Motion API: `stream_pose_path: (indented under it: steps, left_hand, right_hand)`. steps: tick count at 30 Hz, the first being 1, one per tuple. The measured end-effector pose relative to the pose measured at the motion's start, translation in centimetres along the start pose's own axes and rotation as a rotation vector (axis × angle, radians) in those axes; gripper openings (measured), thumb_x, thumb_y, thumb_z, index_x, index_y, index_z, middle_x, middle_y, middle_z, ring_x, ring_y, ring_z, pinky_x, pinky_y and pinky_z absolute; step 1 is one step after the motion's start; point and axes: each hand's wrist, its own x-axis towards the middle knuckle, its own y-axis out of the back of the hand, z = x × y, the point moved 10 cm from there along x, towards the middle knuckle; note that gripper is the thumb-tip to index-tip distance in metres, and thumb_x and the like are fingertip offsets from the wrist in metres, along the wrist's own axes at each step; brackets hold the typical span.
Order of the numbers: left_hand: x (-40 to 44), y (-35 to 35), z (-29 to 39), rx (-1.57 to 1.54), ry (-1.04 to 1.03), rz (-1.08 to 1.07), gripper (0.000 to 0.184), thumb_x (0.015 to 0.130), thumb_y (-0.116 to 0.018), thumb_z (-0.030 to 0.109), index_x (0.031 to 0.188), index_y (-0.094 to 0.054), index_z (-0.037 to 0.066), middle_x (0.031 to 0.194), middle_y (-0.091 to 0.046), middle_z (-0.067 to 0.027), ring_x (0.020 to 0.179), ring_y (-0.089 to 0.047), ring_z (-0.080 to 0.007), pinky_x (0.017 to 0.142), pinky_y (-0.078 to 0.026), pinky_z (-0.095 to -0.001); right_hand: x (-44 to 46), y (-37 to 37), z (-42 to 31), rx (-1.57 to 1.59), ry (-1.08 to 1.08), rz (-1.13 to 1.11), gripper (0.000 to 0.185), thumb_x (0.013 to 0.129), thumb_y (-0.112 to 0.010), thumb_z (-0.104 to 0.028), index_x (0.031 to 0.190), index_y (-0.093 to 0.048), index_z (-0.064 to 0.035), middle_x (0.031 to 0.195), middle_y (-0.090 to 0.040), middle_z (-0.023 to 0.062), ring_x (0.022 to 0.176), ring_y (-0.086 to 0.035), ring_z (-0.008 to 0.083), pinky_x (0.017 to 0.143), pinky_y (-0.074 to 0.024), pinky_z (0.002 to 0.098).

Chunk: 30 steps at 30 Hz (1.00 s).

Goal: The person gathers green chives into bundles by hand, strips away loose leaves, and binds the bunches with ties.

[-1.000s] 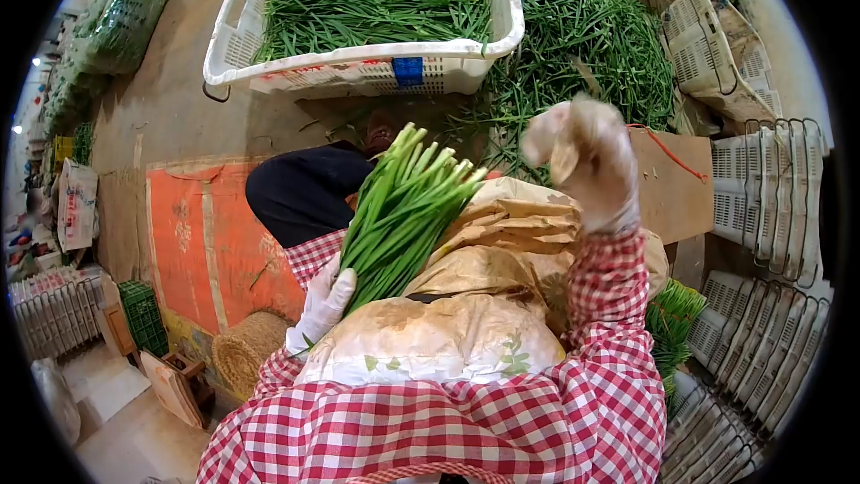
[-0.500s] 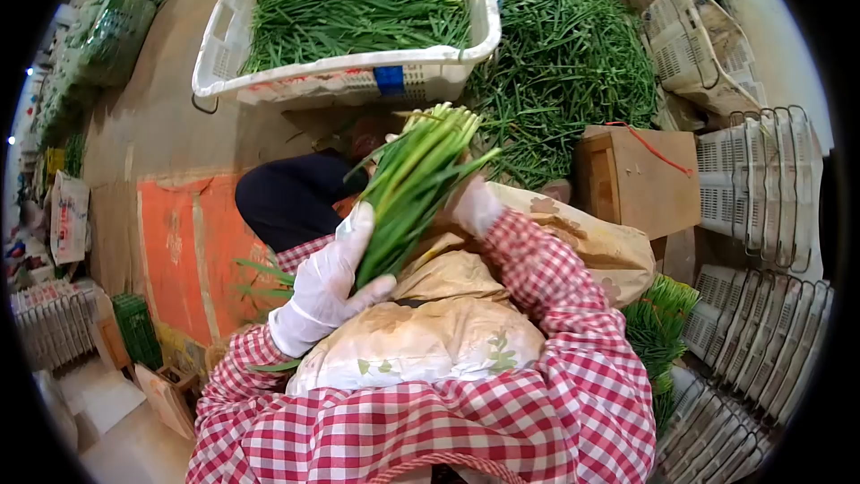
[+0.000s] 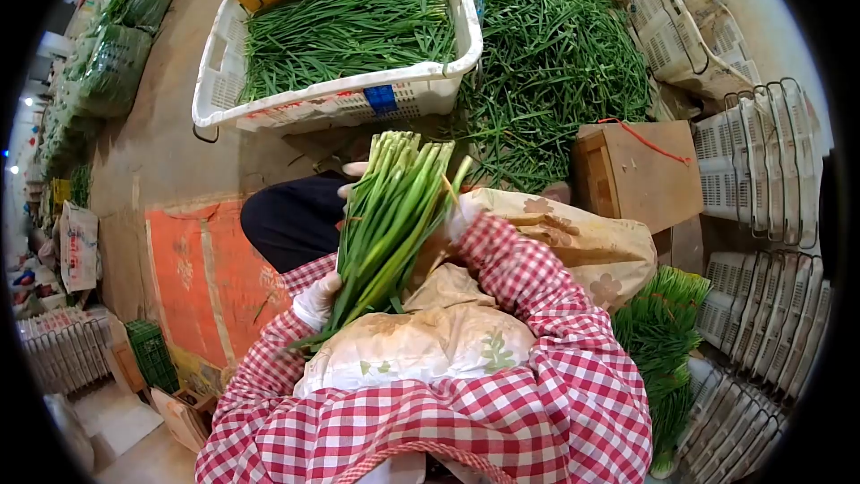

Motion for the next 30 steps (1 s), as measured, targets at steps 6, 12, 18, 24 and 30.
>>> stream_pose_path:
  steps: [6,12,18,24,30]
  left_hand:
    - [-1.1,-5.3,2.0,0.332,-0.007,0.104,0.062,0.076,-0.072,0.023,0.128,-0.045,0.003,0.114,-0.059,-0.0098,0.099,-0.059,-0.0175,0.087,-0.048,-0.0320]
    - [-1.3,-5.8,3.1,0.562,-0.125,0.160,0.058,0.078,-0.071,0.027,0.125,-0.047,0.002,0.111,-0.059,-0.0063,0.095,-0.057,-0.0146,0.085,-0.046,-0.0292]
    - [-2.5,-5.9,3.3,0.561,-0.206,0.194,0.061,0.077,-0.073,0.035,0.124,-0.050,0.003,0.112,-0.059,-0.0043,0.098,-0.055,-0.0149,0.088,-0.042,-0.0310]
    - [-3.3,-6.0,4.4,0.796,-0.300,0.356,0.047,0.081,-0.072,0.026,0.118,-0.054,0.002,0.106,-0.062,-0.0030,0.090,-0.056,-0.0104,0.080,-0.045,-0.0260]
    - [-4.1,-8.0,5.4,0.714,-0.424,0.361,0.044,0.087,-0.063,0.026,0.122,-0.051,0.003,0.110,-0.062,-0.0068,0.097,-0.059,-0.0143,0.086,-0.046,-0.0292]
  right_hand:
    - [-6.6,3.0,-15.5,-0.689,0.366,0.611,0.045,0.088,-0.056,-0.046,0.099,-0.060,-0.0029,0.088,-0.064,0.0057,0.076,-0.061,0.0131,0.066,-0.0500,0.0290]
    - [-6.6,-2.5,-7.9,-1.240,-0.154,0.550,0.033,0.083,-0.069,-0.019,0.104,-0.055,0.0017,0.077,-0.063,0.0068,0.062,-0.058,0.0081,0.052,-0.0489,0.0209]
    - [-7.2,-9.4,-12.3,-1.953,0.485,0.070,0.011,0.090,-0.057,-0.009,0.097,-0.064,-0.0037,0.077,-0.066,0.0072,0.067,-0.061,0.0109,0.059,-0.0527,0.0227]
    - [-6.4,-11.3,-11.4,-1.414,0.252,0.422,0.025,0.091,-0.057,-0.025,0.100,-0.060,-0.0022,0.076,-0.065,0.0088,0.065,-0.063,0.0125,0.051,-0.0533,0.0217]
    - [-3.9,-8.8,-4.1,-1.778,0.153,0.452,0.055,0.081,-0.071,-0.022,0.120,-0.042,0.0041,0.068,-0.056,0.0035,0.058,-0.055,0.0111,0.050,-0.0454,0.0250]
